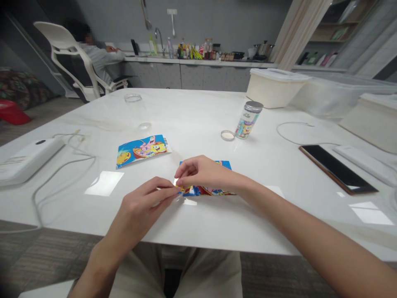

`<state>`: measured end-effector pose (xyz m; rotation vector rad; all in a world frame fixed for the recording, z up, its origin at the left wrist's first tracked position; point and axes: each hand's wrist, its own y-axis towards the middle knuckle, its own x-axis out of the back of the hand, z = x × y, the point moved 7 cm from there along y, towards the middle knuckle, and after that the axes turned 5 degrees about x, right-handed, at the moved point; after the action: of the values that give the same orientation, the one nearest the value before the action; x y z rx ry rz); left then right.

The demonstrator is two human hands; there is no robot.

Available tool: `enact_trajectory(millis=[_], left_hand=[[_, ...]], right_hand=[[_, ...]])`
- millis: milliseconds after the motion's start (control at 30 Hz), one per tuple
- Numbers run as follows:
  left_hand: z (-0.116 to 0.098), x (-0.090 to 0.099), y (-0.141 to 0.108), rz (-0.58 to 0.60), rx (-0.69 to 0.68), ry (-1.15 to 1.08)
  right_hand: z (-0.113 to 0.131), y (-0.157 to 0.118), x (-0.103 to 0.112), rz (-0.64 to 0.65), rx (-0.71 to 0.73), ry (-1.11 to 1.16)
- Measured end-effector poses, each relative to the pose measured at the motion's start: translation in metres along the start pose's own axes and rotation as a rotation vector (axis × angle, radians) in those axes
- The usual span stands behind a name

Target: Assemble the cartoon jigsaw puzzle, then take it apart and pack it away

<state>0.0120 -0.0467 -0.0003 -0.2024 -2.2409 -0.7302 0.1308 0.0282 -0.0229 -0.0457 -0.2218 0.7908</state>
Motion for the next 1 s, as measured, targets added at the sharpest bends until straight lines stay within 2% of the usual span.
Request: enact_trajectory(millis=[133, 267, 500, 767, 1000], left_hand=[[0.002, -0.002, -0.007, 0.057, -0.024, 0.135], [0.005, -0.007, -0.012, 0.134, -0.005, 0.180], [0.001, -0.010, -0.008, 0.152, -0.025, 0.186], [-0.007, -0.009, -0.006, 0.230, -0.060, 0.174], [-0.005, -0.013, -0.006, 0.247, -0.064, 0.218]], right_hand=[[0.003, 0.003, 0.013, -0.078, 0.091, -0.140], [0.002, 0.005, 0.025, -0.146, 0.138, -0.300], [0.003, 0.003, 0.020, -0.032, 0.206, -0.590], [0.004, 0.003, 0.020, -0.017, 0.217, -0.639], [0.005, 0.002, 0.020, -0.015, 0.206, -0.647]])
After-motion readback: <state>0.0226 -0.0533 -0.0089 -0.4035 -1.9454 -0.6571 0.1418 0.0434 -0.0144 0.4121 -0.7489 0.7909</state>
